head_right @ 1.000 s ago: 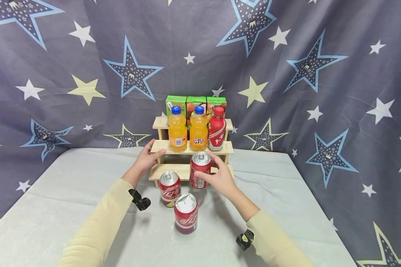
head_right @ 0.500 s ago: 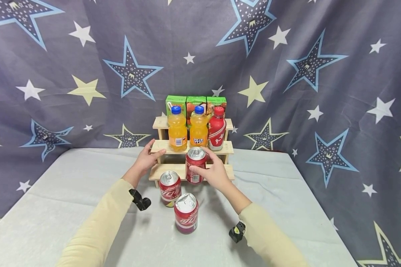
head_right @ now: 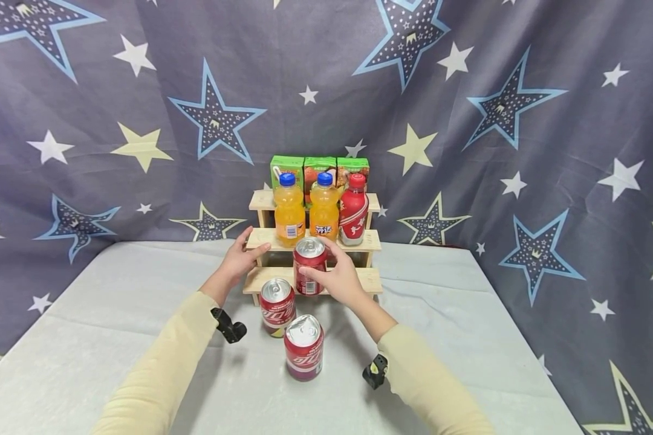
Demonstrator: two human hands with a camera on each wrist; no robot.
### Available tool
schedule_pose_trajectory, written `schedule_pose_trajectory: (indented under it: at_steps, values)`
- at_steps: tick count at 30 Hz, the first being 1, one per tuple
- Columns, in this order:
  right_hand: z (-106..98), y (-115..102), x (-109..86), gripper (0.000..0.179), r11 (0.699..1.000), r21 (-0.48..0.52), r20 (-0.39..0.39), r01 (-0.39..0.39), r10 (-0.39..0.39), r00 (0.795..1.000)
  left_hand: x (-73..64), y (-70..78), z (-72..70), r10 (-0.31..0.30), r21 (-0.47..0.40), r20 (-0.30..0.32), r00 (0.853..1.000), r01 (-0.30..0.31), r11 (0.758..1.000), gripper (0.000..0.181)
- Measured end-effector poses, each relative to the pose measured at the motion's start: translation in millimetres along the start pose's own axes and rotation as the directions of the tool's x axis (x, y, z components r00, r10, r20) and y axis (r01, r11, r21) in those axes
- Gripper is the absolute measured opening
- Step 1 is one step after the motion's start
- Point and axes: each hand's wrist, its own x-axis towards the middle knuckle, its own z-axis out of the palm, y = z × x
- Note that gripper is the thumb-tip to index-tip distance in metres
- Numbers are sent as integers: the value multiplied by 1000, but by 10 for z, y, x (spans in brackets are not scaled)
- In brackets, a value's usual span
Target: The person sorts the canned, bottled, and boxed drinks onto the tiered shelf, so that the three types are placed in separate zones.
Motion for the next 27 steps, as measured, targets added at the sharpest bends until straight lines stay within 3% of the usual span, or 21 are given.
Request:
schedule_pose_trajectory:
  at_steps: [18,25,27]
  values:
    - [144,2,92,66,999,17,-24,-49,50,998,-10,10,8,12,-13,4,1000,-12,1000,81]
    - [247,389,257,66,998,15,-56,-58,58,997,-24,7,4,18,-16,0,1000,-18,1000,82]
    - [265,394,263,67,997,20,-50,-68,69,996,-17,2,4,18,-11,-4,1000,-18,1000,82]
